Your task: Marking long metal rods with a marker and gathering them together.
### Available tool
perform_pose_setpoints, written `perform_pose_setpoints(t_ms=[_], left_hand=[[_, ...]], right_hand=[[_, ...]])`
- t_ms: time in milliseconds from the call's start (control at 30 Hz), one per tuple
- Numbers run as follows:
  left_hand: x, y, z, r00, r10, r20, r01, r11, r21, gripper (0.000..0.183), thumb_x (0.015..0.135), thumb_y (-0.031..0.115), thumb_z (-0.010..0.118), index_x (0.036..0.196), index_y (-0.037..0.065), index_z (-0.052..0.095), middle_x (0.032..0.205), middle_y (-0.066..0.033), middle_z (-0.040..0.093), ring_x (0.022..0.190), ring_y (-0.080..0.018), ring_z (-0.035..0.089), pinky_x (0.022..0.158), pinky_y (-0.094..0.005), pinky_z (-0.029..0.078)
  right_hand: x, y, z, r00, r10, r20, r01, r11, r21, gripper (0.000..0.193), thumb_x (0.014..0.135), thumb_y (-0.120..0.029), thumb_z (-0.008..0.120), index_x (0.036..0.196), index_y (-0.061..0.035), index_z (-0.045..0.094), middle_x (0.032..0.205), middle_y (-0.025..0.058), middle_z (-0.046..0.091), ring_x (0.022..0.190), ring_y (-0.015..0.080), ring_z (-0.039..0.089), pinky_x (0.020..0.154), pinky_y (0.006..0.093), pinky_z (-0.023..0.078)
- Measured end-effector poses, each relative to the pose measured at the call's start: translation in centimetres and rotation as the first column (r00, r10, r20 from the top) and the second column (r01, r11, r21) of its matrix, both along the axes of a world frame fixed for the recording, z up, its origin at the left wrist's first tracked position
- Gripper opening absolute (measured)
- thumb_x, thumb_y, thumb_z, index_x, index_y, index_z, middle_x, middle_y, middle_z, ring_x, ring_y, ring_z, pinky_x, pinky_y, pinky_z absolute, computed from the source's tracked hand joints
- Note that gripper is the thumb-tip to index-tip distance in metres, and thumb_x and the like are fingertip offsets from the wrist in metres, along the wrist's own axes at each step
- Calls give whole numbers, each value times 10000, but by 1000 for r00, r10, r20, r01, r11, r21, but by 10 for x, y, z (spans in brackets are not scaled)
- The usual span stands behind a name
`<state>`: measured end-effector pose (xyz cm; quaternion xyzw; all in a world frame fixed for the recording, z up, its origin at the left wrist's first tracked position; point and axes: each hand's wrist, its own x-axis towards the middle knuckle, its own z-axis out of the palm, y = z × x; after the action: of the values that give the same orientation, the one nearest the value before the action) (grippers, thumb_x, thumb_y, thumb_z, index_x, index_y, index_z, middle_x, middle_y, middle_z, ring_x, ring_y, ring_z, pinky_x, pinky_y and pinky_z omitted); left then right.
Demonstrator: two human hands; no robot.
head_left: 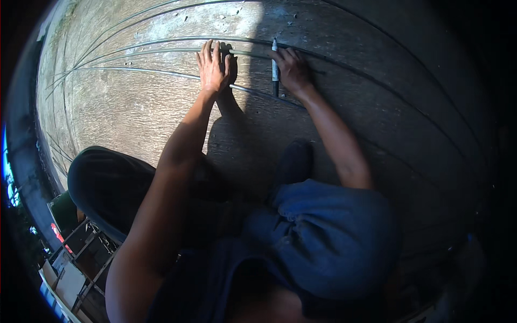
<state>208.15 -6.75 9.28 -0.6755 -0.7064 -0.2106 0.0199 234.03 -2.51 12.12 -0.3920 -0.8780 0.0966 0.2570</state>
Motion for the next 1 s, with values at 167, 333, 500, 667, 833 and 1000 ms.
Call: perform_pose_setpoints(t_ms=[167,333,500,667,833,1000], left_hand=[[3,8,8,997,-79,20,77,993,88,578,938,319,562,1434,79,389,1462,-164,367,1402,-341,296,1153,-586,159],[18,23,18,978,-193,79,178,971,162,567,928,274,586,1420,59,404,1447,-175,380,1378,-359,324,1140,-585,188],[45,26,14,957,-280,71,264,947,185,557,917,194,602,1407,16,407,1416,-206,416,1356,-388,340,1123,-557,236],[72,25,9,901,-408,150,387,910,148,544,928,178,581,1400,-19,396,1399,-253,412,1336,-419,355,1119,-504,289],[94,27,12,885,-388,258,392,919,40,597,954,260,561,1435,-25,352,1408,-286,386,1308,-436,382,1100,-490,310],[100,23,14,897,-359,258,372,928,-2,677,937,290,594,1473,2,296,1443,-295,339,1332,-455,350,1112,-495,296]], right_hand=[[79,-33,1,999,-44,21,44,999,-29,374,833,33,492,1171,-63,620,942,170,631,968,326,599,879,443,485],[252,-68,27,940,-330,86,332,943,-11,308,752,55,644,1045,-37,618,884,185,609,842,389,584,742,473,476],[359,-103,68,688,-725,-5,701,664,259,301,790,-102,775,1043,-29,630,920,190,660,817,381,632,697,468,481],[292,-97,37,841,-537,-70,529,842,-105,378,747,70,664,1100,-47,599,951,170,620,920,379,599,788,474,467],[175,-51,5,933,-358,-47,335,906,-261,545,735,-6,726,1250,-100,577,1121,149,610,1137,357,550,974,455,473],[141,-39,8,968,-187,166,226,939,-261,422,916,-82,468,1305,-183,599,1308,168,579,1260,347,505,1083,445,395]])
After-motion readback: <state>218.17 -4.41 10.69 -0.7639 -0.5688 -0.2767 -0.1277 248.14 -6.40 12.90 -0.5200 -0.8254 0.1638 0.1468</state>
